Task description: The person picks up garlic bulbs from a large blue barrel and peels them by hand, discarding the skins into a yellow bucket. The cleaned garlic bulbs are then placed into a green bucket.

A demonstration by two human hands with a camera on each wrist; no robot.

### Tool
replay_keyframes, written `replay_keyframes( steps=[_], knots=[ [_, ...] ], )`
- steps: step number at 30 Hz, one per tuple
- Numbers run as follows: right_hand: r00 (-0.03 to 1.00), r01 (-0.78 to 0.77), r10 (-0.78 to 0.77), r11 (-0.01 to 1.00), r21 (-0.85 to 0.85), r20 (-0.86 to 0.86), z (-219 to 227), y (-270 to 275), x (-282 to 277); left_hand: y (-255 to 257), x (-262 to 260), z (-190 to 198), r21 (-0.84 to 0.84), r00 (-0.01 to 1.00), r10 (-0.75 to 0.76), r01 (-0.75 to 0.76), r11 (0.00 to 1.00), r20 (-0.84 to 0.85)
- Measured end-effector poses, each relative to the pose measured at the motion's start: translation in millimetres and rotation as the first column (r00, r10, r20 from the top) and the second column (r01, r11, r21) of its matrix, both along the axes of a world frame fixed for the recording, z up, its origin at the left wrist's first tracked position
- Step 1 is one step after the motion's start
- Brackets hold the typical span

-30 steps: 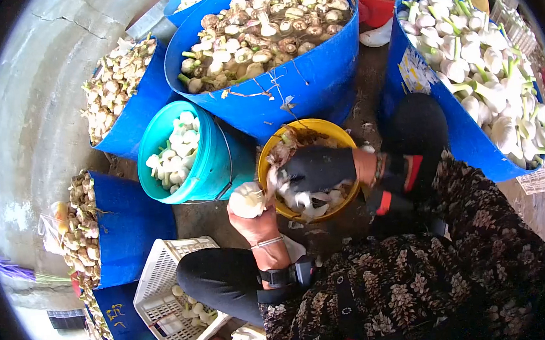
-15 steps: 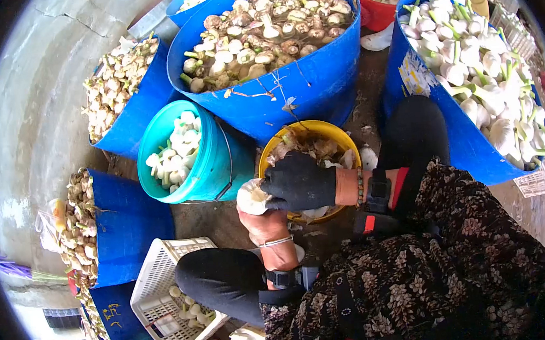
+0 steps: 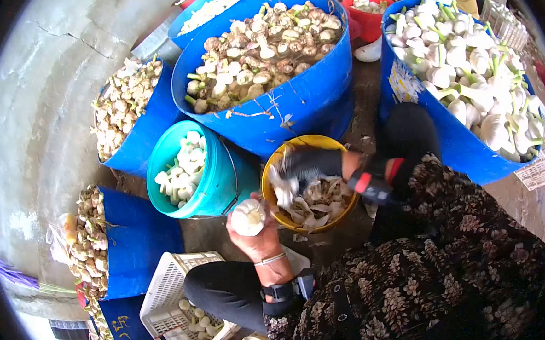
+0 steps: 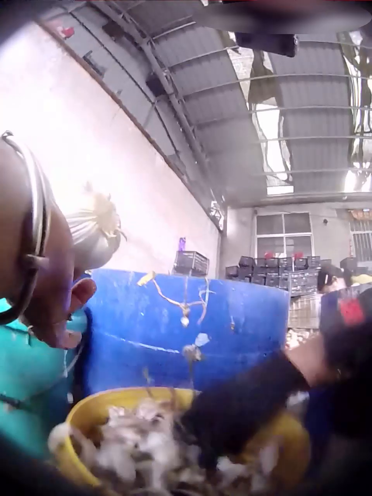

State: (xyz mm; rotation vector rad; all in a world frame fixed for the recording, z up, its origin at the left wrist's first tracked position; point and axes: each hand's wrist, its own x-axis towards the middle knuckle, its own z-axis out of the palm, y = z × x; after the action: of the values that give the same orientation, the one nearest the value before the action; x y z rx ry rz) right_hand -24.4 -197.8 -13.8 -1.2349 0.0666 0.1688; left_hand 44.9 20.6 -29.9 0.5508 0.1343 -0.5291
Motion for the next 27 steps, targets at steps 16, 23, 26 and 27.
replay_keyframes(
  steps=[16,23,26,27],
  knots=[
    [0.924,0.279,0.250,0.074,-0.957,0.289,93.9,-12.0,10.2,242.6,55.7,148.9,0.433,0.444,0.235,-0.896,0.102,0.864],
    [0.877,0.479,0.082,-0.213,-0.851,0.473,158.3,-143.8,75.7,178.9,34.3,165.3,0.444,0.440,-0.067,-0.894,0.062,0.896],
    [0.939,0.336,0.063,-0.367,-0.867,0.338,141.3,-198.5,107.8,76.5,5.4,158.1,0.498,0.457,-0.199,-0.783,0.374,0.867],
    [0.960,0.281,0.113,-0.405,-0.870,0.258,125.0,-214.8,116.2,49.0,0.8,148.0,0.535,0.494,-0.215,-0.721,0.441,0.843]
  ],
)
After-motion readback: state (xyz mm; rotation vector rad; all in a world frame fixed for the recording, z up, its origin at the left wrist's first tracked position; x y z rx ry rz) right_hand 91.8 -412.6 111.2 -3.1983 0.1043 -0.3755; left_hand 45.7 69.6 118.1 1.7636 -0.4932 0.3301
